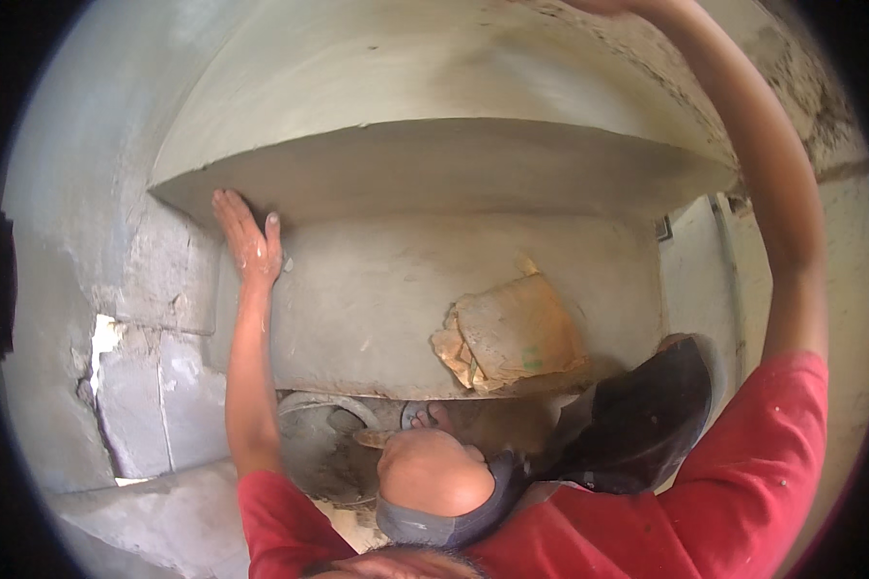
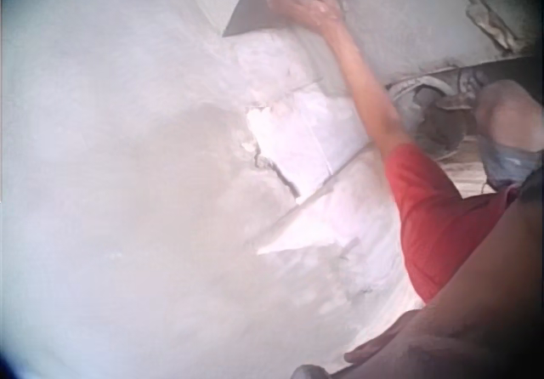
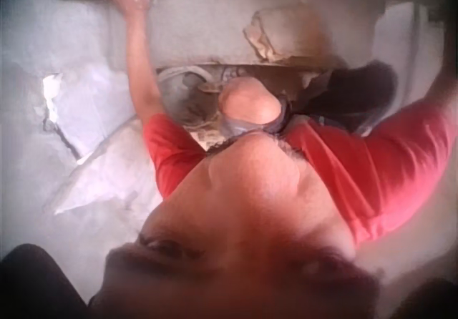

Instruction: The person applies and smooths plaster on a curved wall section using a trowel and a cloth. They repeatedly scoop plaster from a bucket, spread it on the wall, and wipe the surface to achieve a smooth finish.

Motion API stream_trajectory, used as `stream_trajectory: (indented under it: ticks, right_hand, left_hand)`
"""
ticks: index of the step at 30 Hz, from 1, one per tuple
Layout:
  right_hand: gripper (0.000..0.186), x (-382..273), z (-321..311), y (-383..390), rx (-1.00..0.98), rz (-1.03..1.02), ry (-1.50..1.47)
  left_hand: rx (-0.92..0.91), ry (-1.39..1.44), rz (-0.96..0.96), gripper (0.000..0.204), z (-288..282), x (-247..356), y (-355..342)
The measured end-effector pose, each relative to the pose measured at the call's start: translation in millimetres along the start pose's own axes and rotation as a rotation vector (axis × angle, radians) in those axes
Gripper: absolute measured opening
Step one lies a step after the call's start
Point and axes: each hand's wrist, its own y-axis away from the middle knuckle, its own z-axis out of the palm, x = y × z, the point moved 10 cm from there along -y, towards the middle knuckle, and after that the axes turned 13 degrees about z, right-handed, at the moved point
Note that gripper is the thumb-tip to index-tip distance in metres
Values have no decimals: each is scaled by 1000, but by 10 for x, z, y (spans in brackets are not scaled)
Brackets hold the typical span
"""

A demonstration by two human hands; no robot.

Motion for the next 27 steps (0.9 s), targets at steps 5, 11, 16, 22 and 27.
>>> stream_trajectory:
  ticks: [5, 11, 16, 22, 27]
  right_hand:
    - [47, -818, 118, -740, 226, -486, -124]
    - [40, 202, 569, -216, 40, -271, -160]
    - [39, 1310, 130, 1446, 155, 252, 177]
    - [36, 1234, 206, 2253, 472, 550, -658]
    - [30, -985, 1509, 1731, -273, 360, -960]
  left_hand:
    - [-7, -7, 3, 84, -50, 31, -34]
    - [0, 4, 11, 82, -66, 28, 22]
    - [-31, -25, 9, 81, -27, 8, -48]
    - [-159, 11, -147, 78, -7, -12, -69]
    - [-168, 14, 18, 73, -499, 240, -70]
